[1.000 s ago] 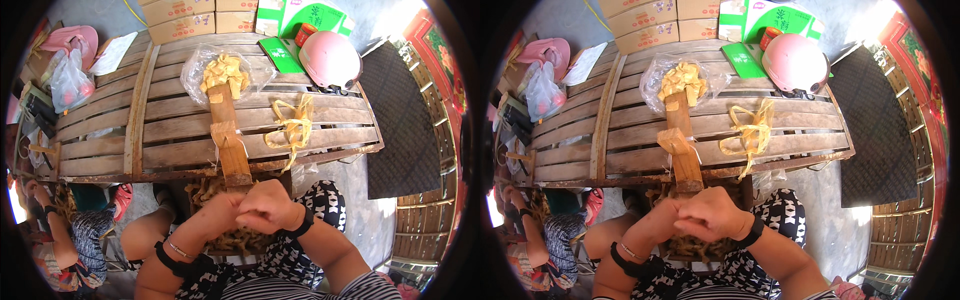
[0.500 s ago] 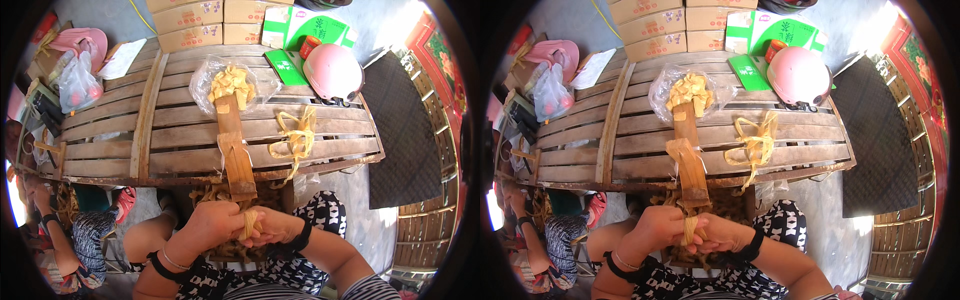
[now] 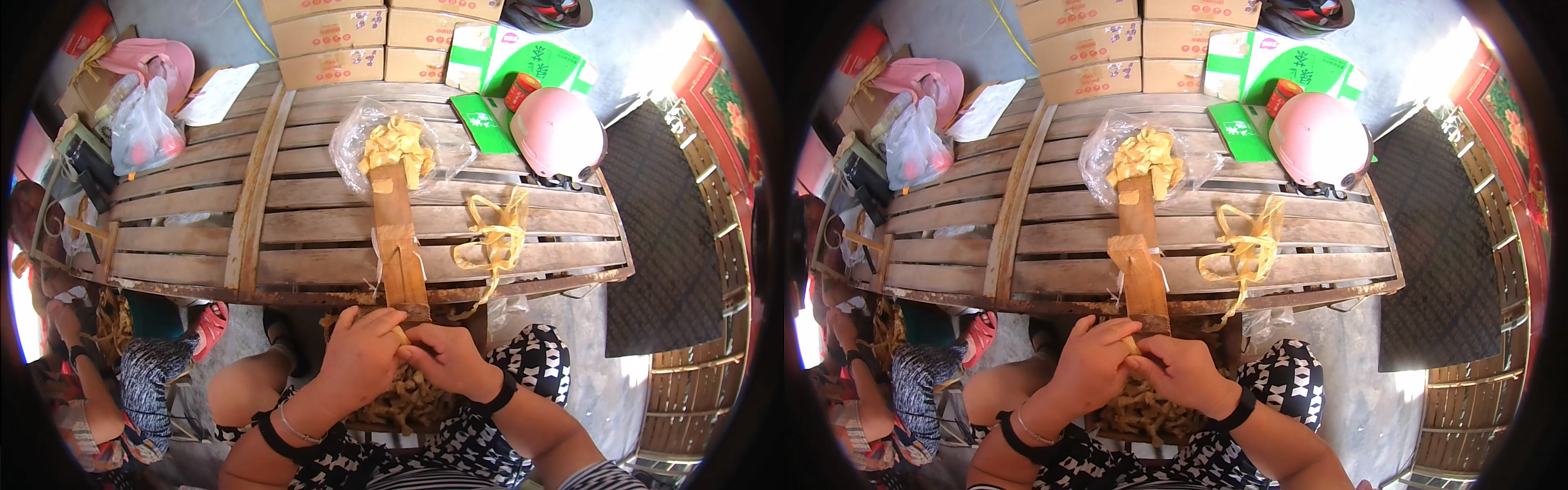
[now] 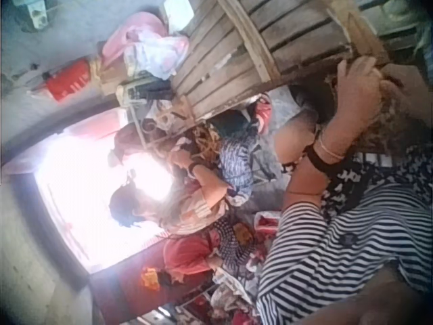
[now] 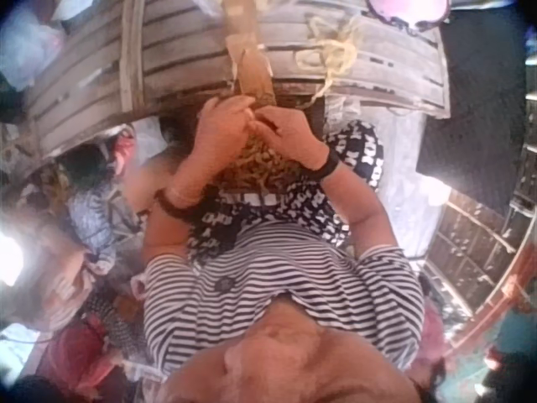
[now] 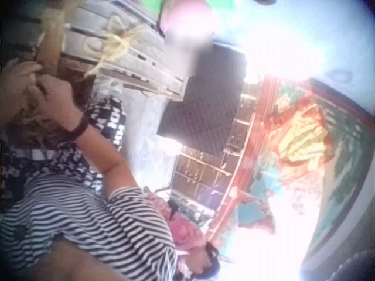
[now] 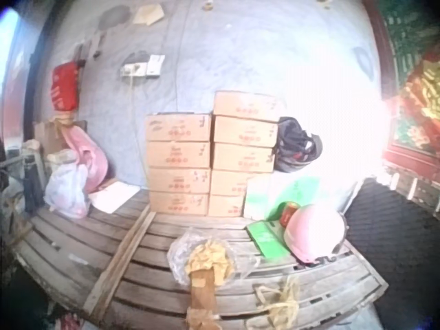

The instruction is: The person weaves strips of dried leaves by hand, folding and tucking them around a central bundle and onto a wooden base.

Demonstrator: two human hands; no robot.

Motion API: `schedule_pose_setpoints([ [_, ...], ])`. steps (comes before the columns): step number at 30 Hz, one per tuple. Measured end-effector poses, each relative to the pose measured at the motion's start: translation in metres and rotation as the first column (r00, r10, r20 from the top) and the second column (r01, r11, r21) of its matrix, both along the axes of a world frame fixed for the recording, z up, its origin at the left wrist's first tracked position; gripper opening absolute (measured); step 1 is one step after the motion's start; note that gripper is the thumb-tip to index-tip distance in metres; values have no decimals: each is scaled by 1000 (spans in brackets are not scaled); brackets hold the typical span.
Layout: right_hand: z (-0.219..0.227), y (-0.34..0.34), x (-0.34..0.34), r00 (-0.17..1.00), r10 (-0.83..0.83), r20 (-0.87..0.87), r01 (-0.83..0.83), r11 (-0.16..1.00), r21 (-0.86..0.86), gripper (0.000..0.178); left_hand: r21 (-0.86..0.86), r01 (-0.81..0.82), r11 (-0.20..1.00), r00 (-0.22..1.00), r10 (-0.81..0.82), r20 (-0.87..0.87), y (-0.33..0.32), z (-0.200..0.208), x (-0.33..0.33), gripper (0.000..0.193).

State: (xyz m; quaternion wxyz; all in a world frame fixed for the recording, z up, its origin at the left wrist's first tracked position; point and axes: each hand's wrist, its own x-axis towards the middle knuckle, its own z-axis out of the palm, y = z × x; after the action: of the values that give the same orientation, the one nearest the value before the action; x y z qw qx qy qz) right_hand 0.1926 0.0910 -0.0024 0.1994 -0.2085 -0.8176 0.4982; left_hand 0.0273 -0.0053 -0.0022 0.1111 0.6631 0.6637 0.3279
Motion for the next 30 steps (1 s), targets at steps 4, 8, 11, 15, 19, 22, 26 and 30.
schedule_pose_setpoints([
  [4,16,-8,-5,971,13,237,24,988,-151,32,40,97,994,995,-96,-24,0,-2,-3,8],
  [8,22,5,-4,961,194,198,47,589,-807,48,17,-17,1000,701,-1,713,-1,14,-13,4],
  [11,12,3,1,962,271,39,-71,386,-920,58,56,-102,993,355,-16,935,-4,6,-24,8],
  [15,4,5,4,984,170,46,-14,337,-941,57,-99,-48,994,419,110,902,2,11,-33,11],
  [19,5,0,-2,992,121,24,-12,292,-956,44,-251,237,939,282,181,942,1,1,-29,18],
  [22,17,10,-3,983,105,148,82,470,-879,40,-209,272,939,96,189,977,1,-8,-20,14],
  [26,18,24,-2,978,-75,195,181,769,-613,26,-198,53,979,-10,198,980,5,-17,-18,9],
  [30,-13,40,-11,964,-261,44,264,932,-247,16,-258,-84,963,42,262,964,28,-23,-15,9],
])
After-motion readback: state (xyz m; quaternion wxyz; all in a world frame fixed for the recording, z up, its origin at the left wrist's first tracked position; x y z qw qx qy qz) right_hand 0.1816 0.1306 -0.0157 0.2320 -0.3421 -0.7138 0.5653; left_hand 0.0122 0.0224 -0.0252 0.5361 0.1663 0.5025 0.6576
